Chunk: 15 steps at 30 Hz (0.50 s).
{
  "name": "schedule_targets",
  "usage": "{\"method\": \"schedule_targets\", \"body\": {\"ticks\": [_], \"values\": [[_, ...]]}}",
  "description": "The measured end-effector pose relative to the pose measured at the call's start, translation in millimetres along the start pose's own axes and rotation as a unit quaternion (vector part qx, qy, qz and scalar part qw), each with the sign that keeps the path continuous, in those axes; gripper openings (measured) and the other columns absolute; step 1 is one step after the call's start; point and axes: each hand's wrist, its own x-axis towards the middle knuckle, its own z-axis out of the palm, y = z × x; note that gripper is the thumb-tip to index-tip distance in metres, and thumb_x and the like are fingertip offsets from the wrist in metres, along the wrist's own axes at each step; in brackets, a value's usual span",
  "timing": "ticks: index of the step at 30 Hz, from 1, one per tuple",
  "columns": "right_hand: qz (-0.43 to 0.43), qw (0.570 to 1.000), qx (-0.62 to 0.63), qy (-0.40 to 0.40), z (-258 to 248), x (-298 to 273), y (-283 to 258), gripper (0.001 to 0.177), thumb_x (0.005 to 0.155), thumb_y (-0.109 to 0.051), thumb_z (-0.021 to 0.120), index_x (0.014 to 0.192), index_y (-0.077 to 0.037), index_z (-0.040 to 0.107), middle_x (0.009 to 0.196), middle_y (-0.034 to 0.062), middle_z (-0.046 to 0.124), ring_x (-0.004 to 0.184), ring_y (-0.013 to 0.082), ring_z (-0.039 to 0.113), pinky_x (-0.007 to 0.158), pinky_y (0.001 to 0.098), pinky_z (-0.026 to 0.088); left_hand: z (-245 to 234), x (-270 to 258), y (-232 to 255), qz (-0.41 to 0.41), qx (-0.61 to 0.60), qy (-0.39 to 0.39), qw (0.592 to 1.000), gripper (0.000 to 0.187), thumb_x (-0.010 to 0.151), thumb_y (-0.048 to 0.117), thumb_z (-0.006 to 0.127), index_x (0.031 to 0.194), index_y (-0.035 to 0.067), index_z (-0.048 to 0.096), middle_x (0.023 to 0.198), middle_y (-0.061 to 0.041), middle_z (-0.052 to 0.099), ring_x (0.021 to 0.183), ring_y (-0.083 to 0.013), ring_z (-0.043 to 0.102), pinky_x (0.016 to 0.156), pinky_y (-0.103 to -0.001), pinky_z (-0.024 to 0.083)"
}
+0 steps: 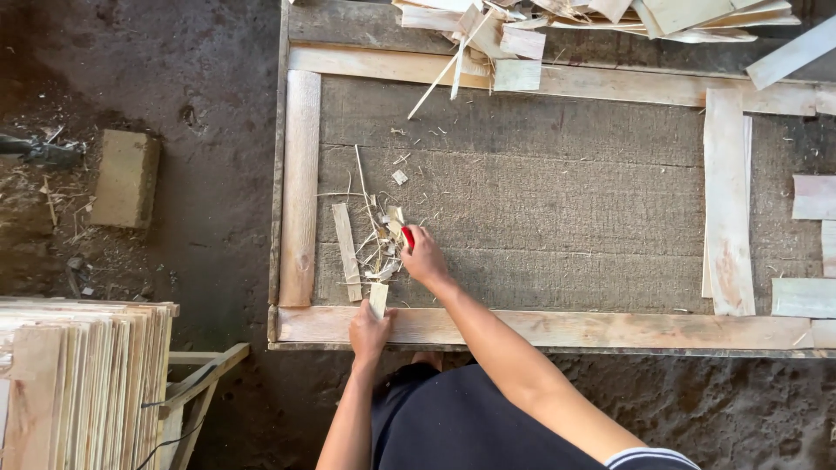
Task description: The person uses a red utility knife to cut thin strips of light-colored wood on a wooden workbench. They repeatedly slice the wood into smaller pieces, occasionally clearing debris and repositioning the wood pieces. The cut pieces are placed on the workbench surface.
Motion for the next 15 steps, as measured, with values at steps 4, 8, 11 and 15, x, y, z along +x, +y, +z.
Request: {"method": "schedule_targets", "body": {"ticks": [4, 8, 11, 15], "values": [[0.084, 0.986, 0.144, 0.018, -55, -8, -20, 0.038, 0.092, -0.013, 0.058, 0.129, -0.005, 0.058, 0.110, 0.0235, 0.071, 0.063, 0.0301, 0.075, 0.059, 0.0342, 0.062, -16, -4, 8, -0.008, -0.014, -0.026, 1.000, 0.051, 0.076, 0.053, 0.081, 0.098, 0.013, 0.059, 0.091, -0.027, 0.074, 0.097, -0.0478, 0.072, 0.084, -0.056, 0.059], [0.158, 0.977, 0.114, 0.088, -101, -21, 21, 0.038, 0.097, -0.027, 0.063, 0.128, -0.007, 0.057, 0.101, 0.0202, 0.073, 0.061, 0.0270, 0.074, 0.055, 0.0327, 0.061, -37, -11, 25, -0.033, -0.109, -0.020, 0.993, 0.055, 0.088, 0.049, 0.075, 0.110, 0.007, 0.047, 0.101, -0.033, 0.071, 0.103, -0.0505, 0.070, 0.090, -0.059, 0.055], [0.211, 0.968, 0.113, 0.076, -118, -48, 19, 0.038, 0.089, -0.031, 0.075, 0.113, -0.006, 0.060, 0.089, 0.0168, 0.073, 0.063, 0.0262, 0.075, 0.059, 0.0344, 0.061, -44, -5, 46, -0.010, -0.147, -0.025, 0.989, 0.047, 0.094, 0.043, 0.067, 0.112, 0.006, 0.045, 0.102, -0.034, 0.069, 0.105, -0.0529, 0.067, 0.091, -0.061, 0.052], [0.124, 0.978, 0.163, -0.030, -108, -85, -27, 0.028, 0.075, -0.022, 0.087, 0.082, -0.003, 0.069, 0.075, 0.0176, 0.073, 0.069, 0.0236, 0.071, 0.065, 0.0343, 0.053, -46, -5, 126, 0.034, -0.234, -0.074, 0.969, 0.048, 0.096, 0.051, 0.063, 0.111, 0.007, 0.049, 0.091, -0.030, 0.068, 0.098, -0.0510, 0.068, 0.080, -0.058, 0.049]]}}
